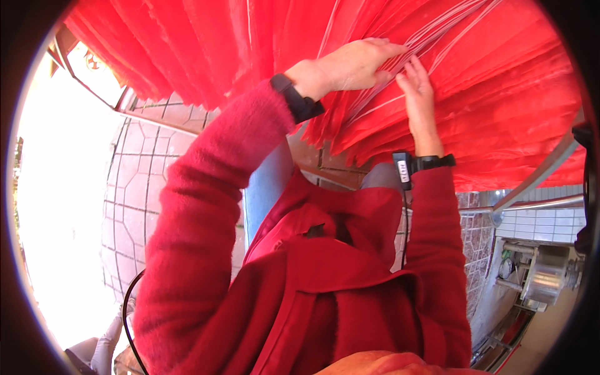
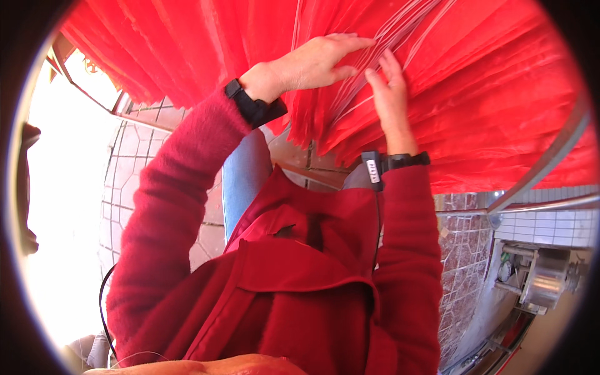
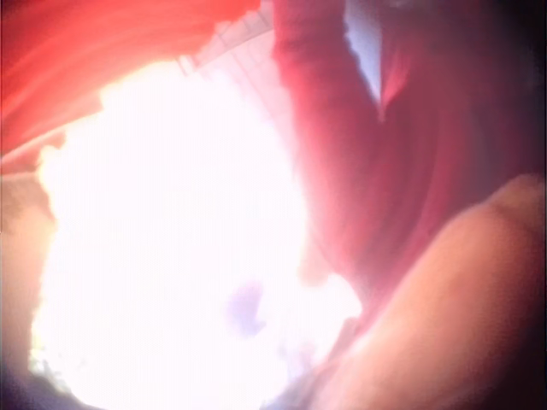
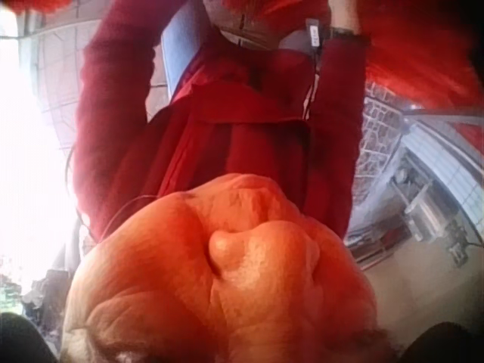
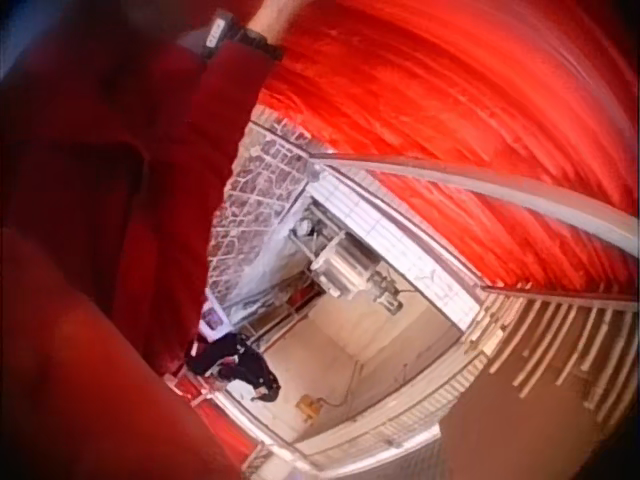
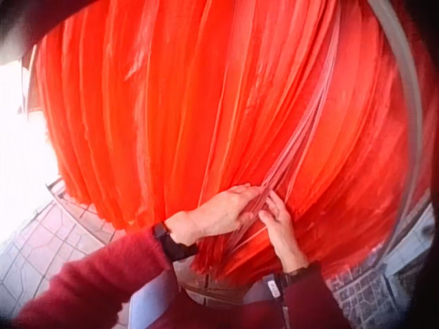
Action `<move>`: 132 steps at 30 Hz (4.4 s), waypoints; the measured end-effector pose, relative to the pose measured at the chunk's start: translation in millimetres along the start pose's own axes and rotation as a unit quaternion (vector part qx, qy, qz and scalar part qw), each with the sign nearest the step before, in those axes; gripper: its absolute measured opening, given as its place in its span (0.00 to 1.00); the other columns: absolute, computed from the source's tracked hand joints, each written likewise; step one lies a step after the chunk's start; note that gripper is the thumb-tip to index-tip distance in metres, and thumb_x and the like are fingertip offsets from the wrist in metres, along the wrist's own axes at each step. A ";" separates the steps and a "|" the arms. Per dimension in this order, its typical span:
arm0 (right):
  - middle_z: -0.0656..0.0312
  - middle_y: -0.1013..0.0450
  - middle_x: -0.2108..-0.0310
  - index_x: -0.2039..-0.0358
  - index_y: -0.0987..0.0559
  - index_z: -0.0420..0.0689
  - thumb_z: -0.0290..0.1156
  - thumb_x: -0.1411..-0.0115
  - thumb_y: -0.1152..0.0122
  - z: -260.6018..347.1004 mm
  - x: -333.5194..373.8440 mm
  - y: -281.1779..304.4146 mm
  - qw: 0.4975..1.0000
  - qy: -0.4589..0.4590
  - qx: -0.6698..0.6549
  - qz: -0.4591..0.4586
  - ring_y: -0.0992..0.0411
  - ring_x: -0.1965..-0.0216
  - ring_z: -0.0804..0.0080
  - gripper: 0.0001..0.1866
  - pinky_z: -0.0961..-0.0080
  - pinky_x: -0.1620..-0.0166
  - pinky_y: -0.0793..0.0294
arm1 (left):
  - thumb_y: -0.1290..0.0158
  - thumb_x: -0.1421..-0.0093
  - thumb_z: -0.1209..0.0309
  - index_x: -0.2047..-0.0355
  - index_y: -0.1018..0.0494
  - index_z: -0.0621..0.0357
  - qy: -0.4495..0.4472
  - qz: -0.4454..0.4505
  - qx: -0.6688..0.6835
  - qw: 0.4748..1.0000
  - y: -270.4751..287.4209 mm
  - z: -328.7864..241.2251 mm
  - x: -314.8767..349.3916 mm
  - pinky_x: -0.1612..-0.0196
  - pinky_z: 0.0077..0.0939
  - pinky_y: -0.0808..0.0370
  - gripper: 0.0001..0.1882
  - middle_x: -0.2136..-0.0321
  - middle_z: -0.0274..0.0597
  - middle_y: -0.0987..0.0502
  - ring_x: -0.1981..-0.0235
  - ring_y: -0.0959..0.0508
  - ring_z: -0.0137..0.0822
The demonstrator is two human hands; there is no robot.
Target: The person assembles a red paper lantern by hand, attaching white strings to the red paper and securing them to the metal frame. The person repeatedly folds and tucks the paper edges into the frame while smoothing the strings.
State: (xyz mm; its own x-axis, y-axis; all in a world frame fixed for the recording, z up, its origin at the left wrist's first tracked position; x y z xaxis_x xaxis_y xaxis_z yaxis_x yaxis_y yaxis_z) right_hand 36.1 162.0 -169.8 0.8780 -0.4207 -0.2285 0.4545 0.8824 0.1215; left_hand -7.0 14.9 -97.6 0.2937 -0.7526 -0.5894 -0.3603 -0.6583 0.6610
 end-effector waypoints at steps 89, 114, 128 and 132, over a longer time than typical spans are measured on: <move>0.60 0.21 0.61 0.54 0.22 0.37 0.20 0.37 0.41 53.5 -28.0 106.6 0.964 0.206 -0.001 -0.168 0.24 0.61 0.76 0.11 0.79 0.56 0.24 | 0.47 0.41 0.82 0.57 0.27 0.62 0.059 -0.090 0.159 0.981 -96.9 -24.2 -30.7 0.50 0.31 0.25 0.12 0.60 0.47 0.23 0.55 0.21 0.46; 0.62 0.22 0.64 0.61 0.20 0.37 0.19 0.38 0.43 60.5 -25.8 92.9 0.955 0.269 0.060 -0.109 0.24 0.60 0.77 0.06 0.80 0.54 0.27 | 0.49 0.40 0.74 0.45 0.28 0.59 0.186 0.036 -0.062 0.980 -137.9 99.1 -50.1 0.41 0.43 0.30 0.22 0.48 0.56 0.24 0.43 0.29 0.57; 0.53 0.23 0.54 0.39 0.32 0.38 0.30 0.31 0.46 44.3 -38.4 58.7 0.993 0.111 0.000 -0.031 0.24 0.55 0.72 0.22 0.79 0.52 0.25 | 0.48 0.34 0.50 0.45 0.30 0.64 0.294 -0.054 0.098 0.949 -91.6 125.2 -49.2 0.48 0.36 0.26 0.29 0.52 0.53 0.21 0.53 0.20 0.47; 0.51 0.24 0.52 0.39 0.36 0.34 0.31 0.28 0.51 49.8 -42.7 49.9 0.984 0.133 -0.122 0.000 0.25 0.50 0.66 0.22 0.71 0.45 0.26 | 0.55 0.32 0.43 0.44 0.30 0.60 0.381 -0.069 0.398 0.832 -104.5 106.9 -56.9 0.45 0.31 0.30 0.32 0.48 0.44 0.23 0.49 0.25 0.37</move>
State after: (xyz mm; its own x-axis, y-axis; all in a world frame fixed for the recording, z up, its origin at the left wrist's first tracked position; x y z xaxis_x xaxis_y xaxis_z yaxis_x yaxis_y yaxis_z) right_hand 28.8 213.5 -105.8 0.7928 -0.3790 -0.4772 0.3764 0.9204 -0.1057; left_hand -80.7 128.5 -182.8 0.7477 -0.6633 0.0308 -0.6593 -0.7471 -0.0843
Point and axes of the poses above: each hand's wrist, its own x-axis away from the middle knuckle, its own y-axis out of the back of the hand, z = x × y, the point moved 10 cm from there along -x, towards the middle knuckle
